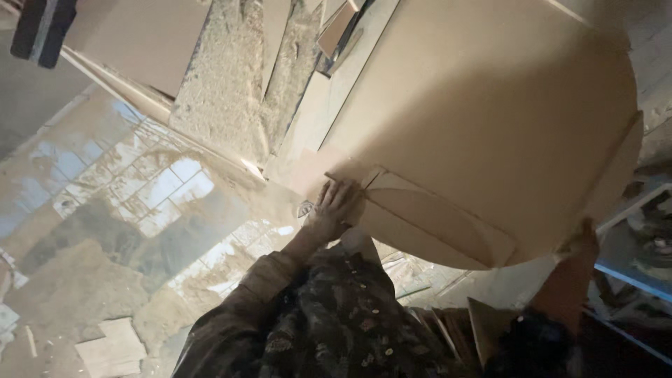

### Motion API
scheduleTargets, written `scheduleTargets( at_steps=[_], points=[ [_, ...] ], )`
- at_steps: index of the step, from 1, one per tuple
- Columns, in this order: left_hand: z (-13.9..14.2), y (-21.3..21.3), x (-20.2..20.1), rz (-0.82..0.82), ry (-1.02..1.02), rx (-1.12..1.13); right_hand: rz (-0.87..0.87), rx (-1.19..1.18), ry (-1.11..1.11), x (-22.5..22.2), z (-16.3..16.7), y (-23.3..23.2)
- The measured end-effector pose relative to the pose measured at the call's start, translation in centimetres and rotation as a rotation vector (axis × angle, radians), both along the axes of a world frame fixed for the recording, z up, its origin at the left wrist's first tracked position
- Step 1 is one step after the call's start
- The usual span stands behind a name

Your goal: The person fits wooden rails onto the edges of a large wood panel, pressing them into alignment, then flips and repositions the panel. They carry the panel across the workshop and later align another framed panel, adjusting its rails by hand.

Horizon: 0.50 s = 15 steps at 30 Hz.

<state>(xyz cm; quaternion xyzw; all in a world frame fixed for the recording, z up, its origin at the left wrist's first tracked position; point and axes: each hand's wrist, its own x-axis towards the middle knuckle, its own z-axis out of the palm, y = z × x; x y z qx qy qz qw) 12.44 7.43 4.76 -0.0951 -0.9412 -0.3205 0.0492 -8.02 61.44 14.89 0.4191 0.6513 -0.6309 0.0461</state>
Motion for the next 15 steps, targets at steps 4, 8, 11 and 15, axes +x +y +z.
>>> scheduleTargets(
  at_steps=[4,8,11,15],
  points=[
    [3.0,0.7,3.6,0.503,-0.113,0.151,0.066,0.010,-0.017,0.5,0.9,-1.5],
    [5.5,0.1,4.3,0.750,0.003,0.301,0.208,-0.037,-0.051,1.2,1.4,-2.3],
    [6.1,-2.2,0.0,0.724,-0.021,0.290,0.764,0.625,-0.206,1.7,1.3,-2.8],
    [6.2,-2.6,-4.6,0.925,-0.235,0.477,0.393,0.319,-0.295,2.0,2.1,-4.4]
  ],
)
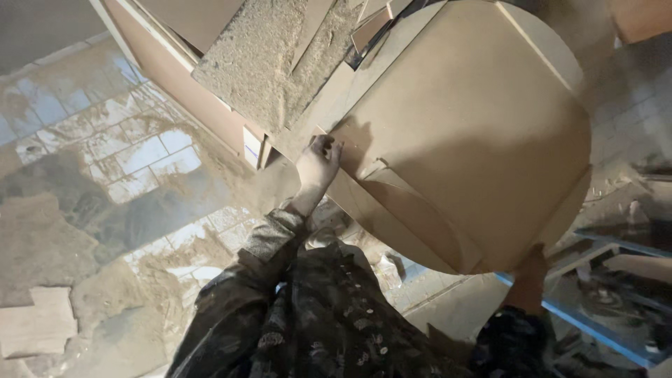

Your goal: The person fits wooden rails onto the edges of a large wood panel, pressing them into alignment, then flips and repositions the panel. They carry the panel across the workshop and later align another framed panel, adjusting its rails by hand.

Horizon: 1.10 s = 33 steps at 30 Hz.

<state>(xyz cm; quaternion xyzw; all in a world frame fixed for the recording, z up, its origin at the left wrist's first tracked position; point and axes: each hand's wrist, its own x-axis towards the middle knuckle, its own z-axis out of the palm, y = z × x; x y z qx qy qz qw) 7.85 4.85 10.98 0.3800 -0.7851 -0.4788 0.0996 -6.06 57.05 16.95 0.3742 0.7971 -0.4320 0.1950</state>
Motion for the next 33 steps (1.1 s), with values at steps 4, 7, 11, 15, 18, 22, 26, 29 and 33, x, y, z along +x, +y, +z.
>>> scheduleTargets(
  at_steps=[4,7,11,15,18,22,26,29,33],
  points=[
    [-1.2,4.9,4.1,0.081,0.026,-0.096,-0.184,-0.148,0.043,1.9,0.1,-1.2],
    [-3.7,9.2,7.8,0.252,0.095,-0.235,-0.254,-0.234,0.109,3.0,-0.8,-0.6],
    [-6.5,10.6,7.5,0.435,0.044,0.554,-0.288,-0.392,0.167,3.0,-3.1,1.1],
    [-5.3,10.9,6.7,0.345,-0.039,0.497,-0.237,-0.477,0.174,4.0,-4.0,2.0],
    [-1.3,13.1,7.8,0.207,0.503,0.563,0.186,-0.044,0.120,5.9,-3.5,2.7],
    [0.2,13.1,7.8,0.132,0.537,0.501,0.982,0.869,-0.023,7.7,-3.1,2.2],
    [-3.7,10.9,7.8,0.234,0.231,0.754,0.923,0.999,-0.037,7.2,-3.3,2.1],
    [-6.4,11.0,9.0,0.240,0.154,0.799,0.551,0.690,0.008,6.8,-2.9,3.0],
    [-7.7,11.7,9.8,0.228,0.235,0.816,0.494,0.685,0.057,5.9,-2.2,3.8]
  ],
)
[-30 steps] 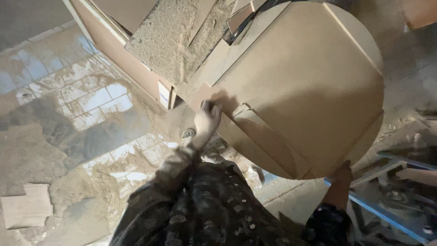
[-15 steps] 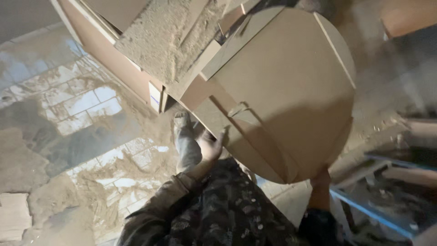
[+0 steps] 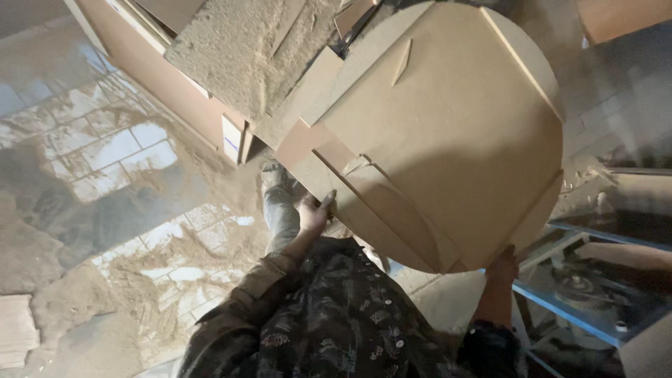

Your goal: The person fits wooden rails onto the edges of a large wood panel, pressing them into alignment, then flips and repositions the panel. They carry the panel across the workshop and later align another framed panel, adjusting its rails by hand.

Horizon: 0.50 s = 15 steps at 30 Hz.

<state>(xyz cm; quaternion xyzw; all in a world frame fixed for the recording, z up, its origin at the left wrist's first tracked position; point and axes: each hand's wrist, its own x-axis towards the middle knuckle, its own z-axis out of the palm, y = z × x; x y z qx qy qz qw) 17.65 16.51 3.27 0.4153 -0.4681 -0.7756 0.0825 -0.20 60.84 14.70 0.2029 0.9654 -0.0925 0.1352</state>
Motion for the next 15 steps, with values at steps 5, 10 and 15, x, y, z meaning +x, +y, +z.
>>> scheduleTargets(
  at_steps=[5,10,15],
  points=[
    [-0.5,-0.1,-0.5,-0.028,-0.098,0.006,-0.639,-0.942,0.231,-2.0,-0.3,-0.5],
    [-0.8,0.6,-0.3,0.002,-0.148,-0.023,-0.584,-0.953,0.162,-2.5,-0.6,-0.5],
    [-1.5,0.5,-0.3,0.042,-0.130,-0.115,-0.620,-0.895,0.158,-1.5,-0.4,-1.0]
  ],
)
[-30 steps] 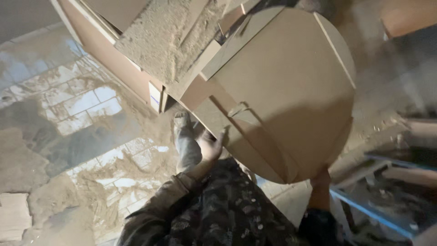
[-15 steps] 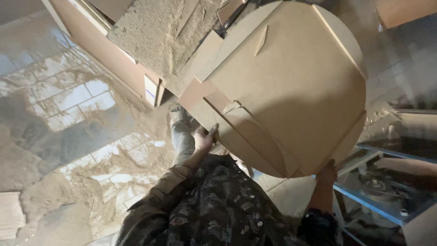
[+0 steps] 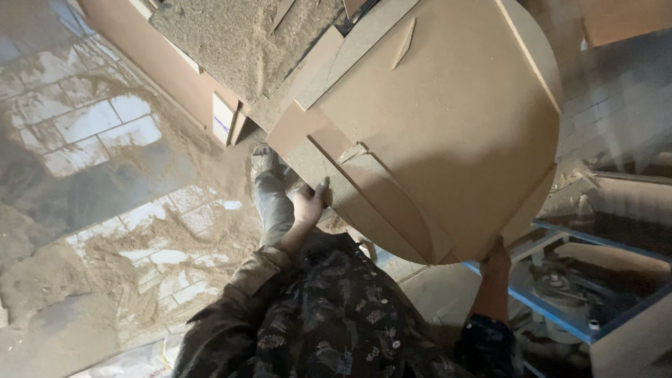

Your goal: The person fits wooden rails onto the edges of a large wood panel, pressing them into alignment, then flips and repositions the panel. They carry the panel across the workshop and later align another framed panel, adjusting its rails by hand.

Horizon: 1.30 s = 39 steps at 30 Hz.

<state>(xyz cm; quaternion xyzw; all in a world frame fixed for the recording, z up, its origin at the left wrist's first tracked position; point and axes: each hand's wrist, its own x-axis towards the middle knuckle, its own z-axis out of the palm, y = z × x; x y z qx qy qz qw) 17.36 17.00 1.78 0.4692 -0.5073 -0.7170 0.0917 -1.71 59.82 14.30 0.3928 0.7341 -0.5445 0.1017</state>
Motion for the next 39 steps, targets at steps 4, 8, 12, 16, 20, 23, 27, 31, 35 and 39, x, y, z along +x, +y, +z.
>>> scheduleTargets(
  at_steps=[4,8,12,16,20,23,27,31,35,39],
  points=[
    [-0.7,-0.8,-0.9,0.008,0.049,-0.033,-0.080,-0.105,-0.010,0.9,-0.6,0.1],
    [-0.9,-1.4,-1.5,0.021,0.120,0.051,0.019,-0.191,0.097,1.5,-1.5,0.5],
    [-0.8,-1.8,-1.4,0.026,0.112,0.123,-0.017,-0.201,0.082,1.8,-1.7,0.4],
    [-0.8,-2.2,-1.6,0.003,0.067,0.046,-0.025,-0.149,0.056,2.4,-1.5,0.2],
    [-1.1,-2.8,-2.6,-0.008,0.048,-0.088,0.039,-0.210,0.073,2.8,-2.1,0.2],
    [-1.3,-3.2,-3.2,0.005,0.023,-0.027,-0.032,-0.234,0.071,2.9,-2.6,-0.2],
    [-1.2,-3.3,-3.6,-0.034,-0.020,-0.183,-0.014,-0.184,0.095,3.2,-2.5,-0.6],
    [-1.1,-3.4,-4.1,-0.001,0.020,-0.105,-0.087,-0.185,0.102,3.4,-2.3,-0.6],
    [-1.2,-3.7,-4.6,-0.058,-0.079,-0.164,-0.025,-0.333,0.114,3.4,-2.5,0.0],
    [-1.2,-4.0,-5.1,-0.091,-0.113,-0.268,-0.100,-0.250,0.056,3.3,-2.4,0.0]
  ],
)
